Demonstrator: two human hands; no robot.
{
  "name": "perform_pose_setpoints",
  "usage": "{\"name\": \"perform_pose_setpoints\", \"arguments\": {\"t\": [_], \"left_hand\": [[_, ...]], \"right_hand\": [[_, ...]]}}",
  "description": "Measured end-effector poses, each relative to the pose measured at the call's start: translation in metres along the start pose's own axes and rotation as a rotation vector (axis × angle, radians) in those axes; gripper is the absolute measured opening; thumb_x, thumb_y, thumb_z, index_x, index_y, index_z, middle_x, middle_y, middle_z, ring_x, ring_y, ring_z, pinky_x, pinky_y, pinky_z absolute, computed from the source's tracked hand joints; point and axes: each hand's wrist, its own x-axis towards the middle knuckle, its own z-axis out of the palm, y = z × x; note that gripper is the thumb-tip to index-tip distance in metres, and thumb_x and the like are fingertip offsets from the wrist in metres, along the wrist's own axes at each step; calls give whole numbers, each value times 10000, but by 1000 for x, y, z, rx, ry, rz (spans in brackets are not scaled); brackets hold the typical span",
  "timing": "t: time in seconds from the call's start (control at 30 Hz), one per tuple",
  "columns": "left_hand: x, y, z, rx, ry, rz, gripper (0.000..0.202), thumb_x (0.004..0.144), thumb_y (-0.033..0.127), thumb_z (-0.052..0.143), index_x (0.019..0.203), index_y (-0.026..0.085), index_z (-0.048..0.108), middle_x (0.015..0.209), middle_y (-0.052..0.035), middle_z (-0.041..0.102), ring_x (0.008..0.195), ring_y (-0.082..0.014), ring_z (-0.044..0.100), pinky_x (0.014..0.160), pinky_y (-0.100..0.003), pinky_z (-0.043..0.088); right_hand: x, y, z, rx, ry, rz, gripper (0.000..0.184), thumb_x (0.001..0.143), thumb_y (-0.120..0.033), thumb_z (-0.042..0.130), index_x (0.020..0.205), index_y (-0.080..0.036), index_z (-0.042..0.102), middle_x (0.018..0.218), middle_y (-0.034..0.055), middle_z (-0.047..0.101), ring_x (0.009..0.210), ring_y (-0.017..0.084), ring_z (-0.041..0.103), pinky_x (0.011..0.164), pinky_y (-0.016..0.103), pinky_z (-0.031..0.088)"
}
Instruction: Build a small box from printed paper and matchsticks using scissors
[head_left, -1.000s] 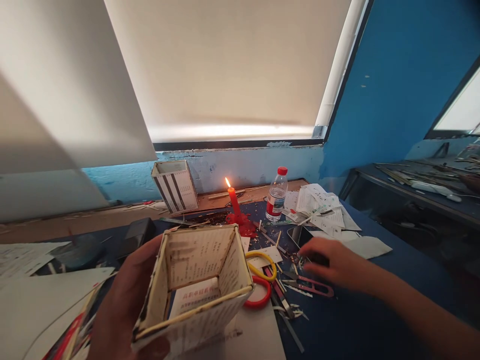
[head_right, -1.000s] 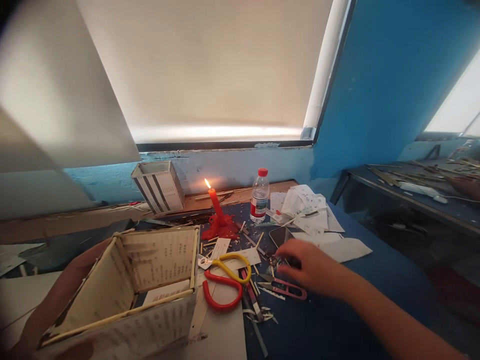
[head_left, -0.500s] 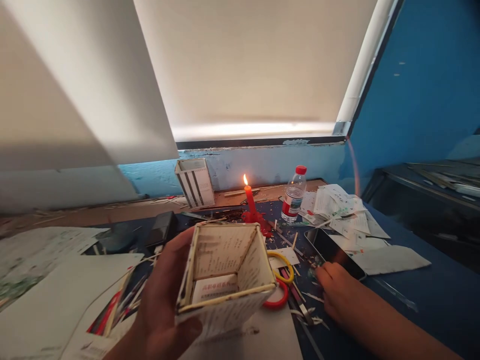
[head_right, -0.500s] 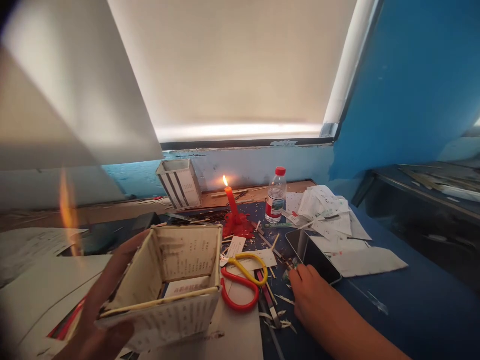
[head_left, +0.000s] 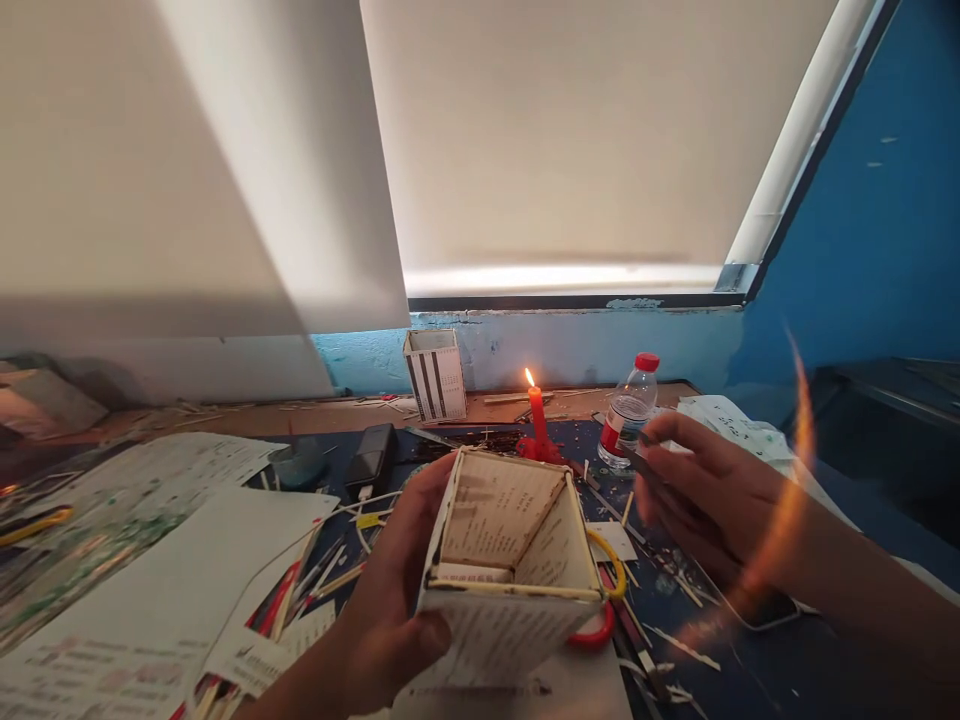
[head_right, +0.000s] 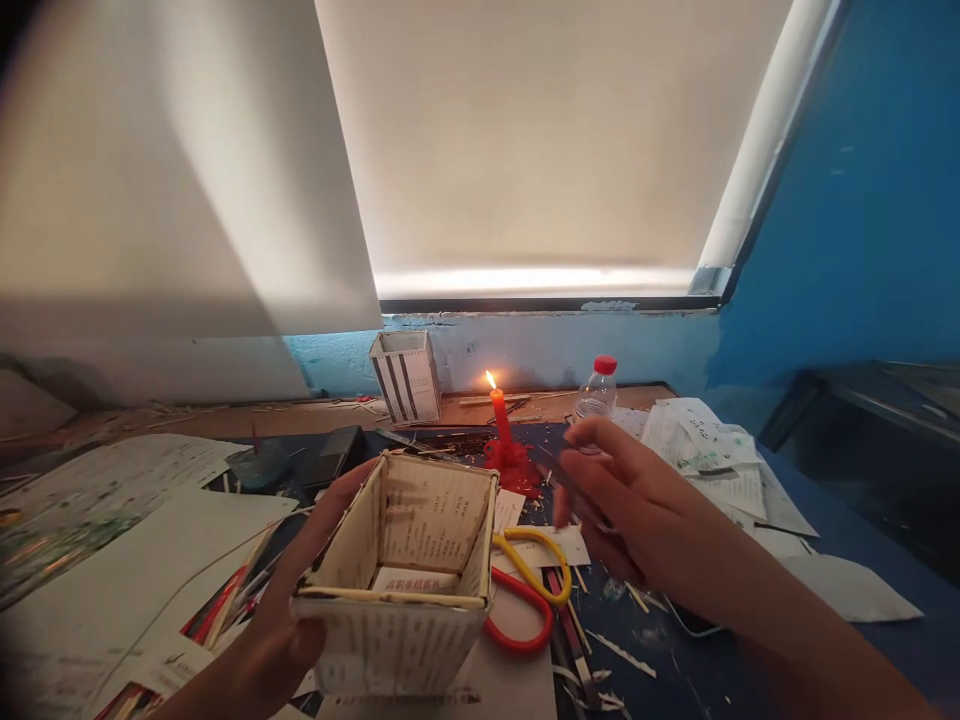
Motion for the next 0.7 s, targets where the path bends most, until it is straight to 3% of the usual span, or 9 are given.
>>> {"name": "perform_pose_setpoints", "arguments": {"t": [0.07, 0.13, 0.2, 0.4, 0.57, 0.7], "left_hand": [[0, 0, 0, -11, 7, -4, 973, 779, 672, 763, 1574, 302, 341, 1592, -158, 438, 1451, -441, 428, 1086, -458, 485], [1, 1, 1, -24, 2, -7, 967, 780, 660, 766, 1573, 298, 347, 1595, -159, 434, 1446, -447, 431, 1085, -473, 486], [1, 2, 1, -48, 0, -2, 965, 778, 650, 770, 1571, 287, 358, 1599, -166, 427, 1439, -456, 437, 1084, -491, 487], [1, 1, -3, -44, 84, -54, 979, 726, 659, 821, 1542, 299, 418, 1626, -151, 406, 1469, -451, 408, 1150, -500, 433], [4, -13, -11, -99, 28, 27, 1041, 680, 554, 877, 1561, 306, 381, 1593, -166, 450, 1443, -476, 444, 1122, -547, 457], [6, -13, -11, -42, 22, 37, 986, 715, 518, 860, 1557, 305, 393, 1587, -165, 459, 1431, -451, 471, 1103, -516, 482]], "right_hand": [[22, -19, 9, 33, -83, -58, 324, 1004, -588, 573, 1070, -292, 686, 714, -2, 660, 523, 134, 542, 444, 251, 414], [40, -34, 19, 67, -253, -148, 300, 1019, -529, 597, 1157, -277, 685, 867, 18, 695, 689, 145, 597, 583, 264, 490], [52, -42, 28, 34, -325, -220, 319, 1010, -490, 637, 1226, -266, 704, 970, 40, 719, 781, 165, 621, 658, 290, 503], [61, -37, 42, -252, -283, -323, 387, 992, -507, 666, 1328, -326, 726, 1056, 34, 727, 897, 195, 658, 736, 307, 503], [67, -31, 41, -263, -337, -348, 385, 999, -516, 655, 1359, -389, 703, 1117, 25, 717, 966, 199, 659, 788, 311, 510], [68, -30, 44, -208, -336, -334, 386, 999, -509, 659, 1361, -386, 706, 1116, 33, 713, 977, 208, 660, 776, 312, 509]]}}
